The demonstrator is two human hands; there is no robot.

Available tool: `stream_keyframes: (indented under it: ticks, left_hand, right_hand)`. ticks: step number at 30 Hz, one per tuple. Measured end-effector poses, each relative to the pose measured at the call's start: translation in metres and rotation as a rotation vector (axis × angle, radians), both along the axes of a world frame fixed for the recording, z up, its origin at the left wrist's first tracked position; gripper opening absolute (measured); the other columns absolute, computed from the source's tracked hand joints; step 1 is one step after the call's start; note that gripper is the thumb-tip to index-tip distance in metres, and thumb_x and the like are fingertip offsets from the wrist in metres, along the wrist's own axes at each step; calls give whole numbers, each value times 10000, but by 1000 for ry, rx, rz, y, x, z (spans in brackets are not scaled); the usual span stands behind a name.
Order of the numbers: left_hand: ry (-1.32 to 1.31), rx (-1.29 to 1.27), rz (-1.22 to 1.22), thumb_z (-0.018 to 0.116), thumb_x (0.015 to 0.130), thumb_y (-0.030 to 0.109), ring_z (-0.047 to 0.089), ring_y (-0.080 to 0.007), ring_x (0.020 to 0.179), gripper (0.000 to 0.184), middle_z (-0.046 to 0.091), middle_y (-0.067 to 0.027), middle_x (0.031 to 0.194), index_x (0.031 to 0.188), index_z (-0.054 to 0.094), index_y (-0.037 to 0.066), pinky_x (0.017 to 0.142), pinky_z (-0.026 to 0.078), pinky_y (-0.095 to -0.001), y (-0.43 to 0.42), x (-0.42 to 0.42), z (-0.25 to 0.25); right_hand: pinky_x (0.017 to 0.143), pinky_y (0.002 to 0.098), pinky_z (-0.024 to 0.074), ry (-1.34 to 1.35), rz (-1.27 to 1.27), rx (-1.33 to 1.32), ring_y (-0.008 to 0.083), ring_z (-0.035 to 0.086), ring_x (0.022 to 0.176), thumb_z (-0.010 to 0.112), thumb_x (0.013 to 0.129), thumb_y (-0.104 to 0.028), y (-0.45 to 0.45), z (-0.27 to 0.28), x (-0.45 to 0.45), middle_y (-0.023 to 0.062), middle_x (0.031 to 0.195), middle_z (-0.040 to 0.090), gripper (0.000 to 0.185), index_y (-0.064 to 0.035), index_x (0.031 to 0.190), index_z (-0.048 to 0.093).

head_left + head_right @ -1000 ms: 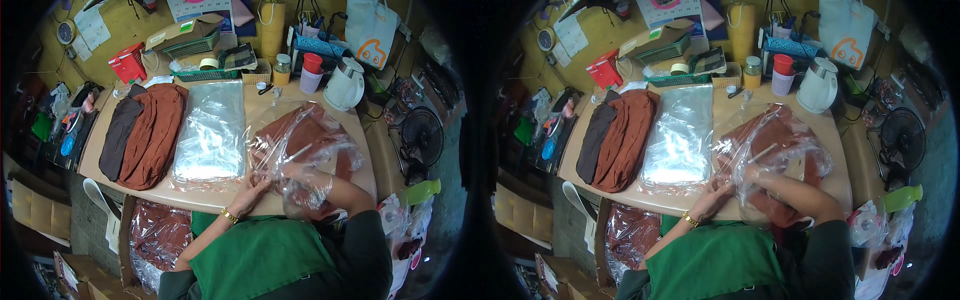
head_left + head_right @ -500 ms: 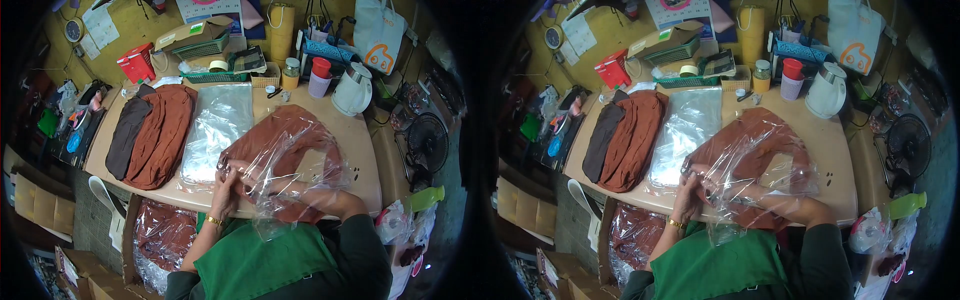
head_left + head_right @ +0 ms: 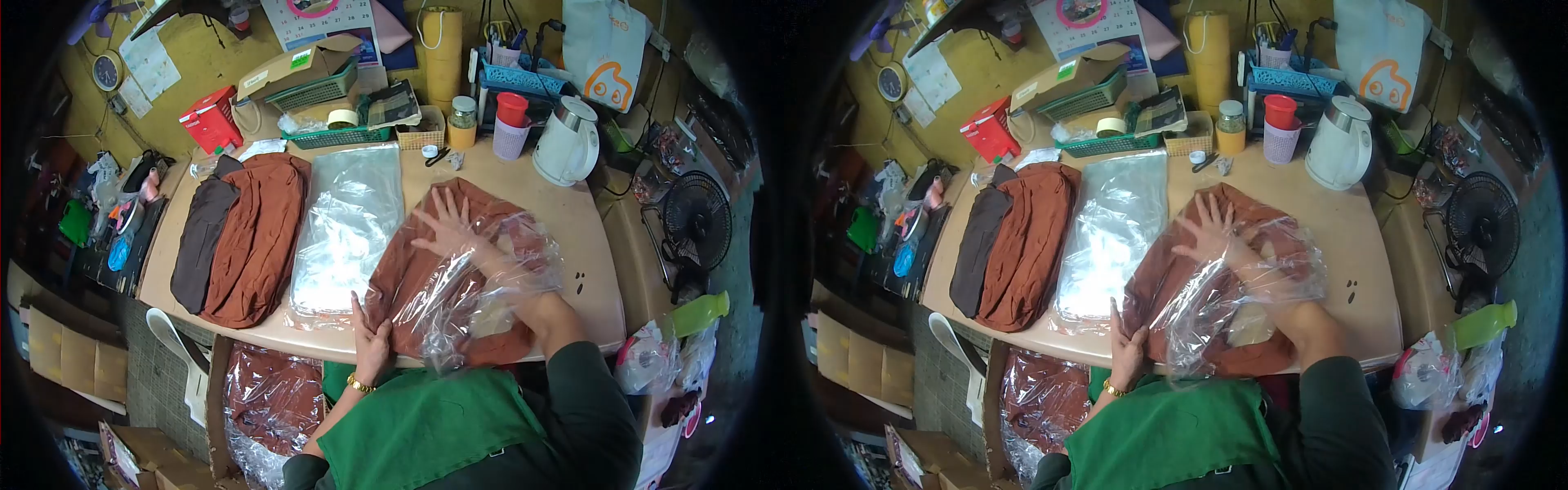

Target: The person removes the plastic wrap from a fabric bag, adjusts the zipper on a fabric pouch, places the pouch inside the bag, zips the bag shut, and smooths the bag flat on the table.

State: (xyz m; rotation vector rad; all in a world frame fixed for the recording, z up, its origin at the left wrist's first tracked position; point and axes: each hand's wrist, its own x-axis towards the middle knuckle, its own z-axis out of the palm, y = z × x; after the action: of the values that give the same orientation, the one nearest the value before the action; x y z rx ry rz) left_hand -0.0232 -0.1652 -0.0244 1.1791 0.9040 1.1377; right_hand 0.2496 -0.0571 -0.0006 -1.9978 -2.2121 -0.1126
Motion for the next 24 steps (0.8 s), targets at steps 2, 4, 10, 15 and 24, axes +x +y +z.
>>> stream_keyframes:
  ticks: [2, 4, 10, 15, 24]
  left_hand:
    - [44, -48, -2, 610, 817, -84, 323, -251, 1378, 928, 196, -217, 1542, 1534, 26, 1, 1122, 305, -335, 2, -4, -6]
    - [-168, -229, -20, 660, 835, -51, 412, -260, 1320, 983, 252, -249, 1504, 1533, -27, 30, 1049, 408, -343, 5, -3, 13]
    - [-172, -288, 115, 660, 887, 4, 604, -196, 1037, 834, 555, -209, 1248, 1513, 117, 89, 881, 517, -308, 49, -6, 37]
    - [-391, -275, 158, 610, 926, 7, 606, -203, 1030, 724, 566, -175, 1218, 1491, 163, 78, 898, 526, -326, 47, -8, 34]
    - [33, -182, -202, 732, 818, -22, 627, -232, 1014, 871, 583, -194, 1187, 1471, 155, -19, 849, 557, -334, 74, -19, 57]
  right_hand:
    - [1101, 707, 57, 129, -57, -105, 457, 10, 1461, 501, 811, -756, 16, 2, 6, 226, 1598, 13, 885, -267, 1516, 283]
    - [1103, 704, 60, 111, -48, -73, 455, 13, 1462, 498, 809, -760, 20, -2, 3, 227, 1597, 26, 894, -259, 1517, 281]
    - [1113, 683, 89, 78, -33, 36, 443, 66, 1460, 508, 820, -733, 35, -9, 6, 233, 1583, 113, 890, -207, 1507, 301]
    - [1091, 651, 232, 352, 398, -106, 355, 230, 1439, 630, 858, -475, 19, 2, -20, 188, 1529, 281, 721, -137, 1448, 388]
    - [1169, 558, 182, 165, 644, -275, 344, 196, 1461, 614, 896, -332, -95, 58, -47, 160, 1559, 262, 671, -98, 1472, 360]
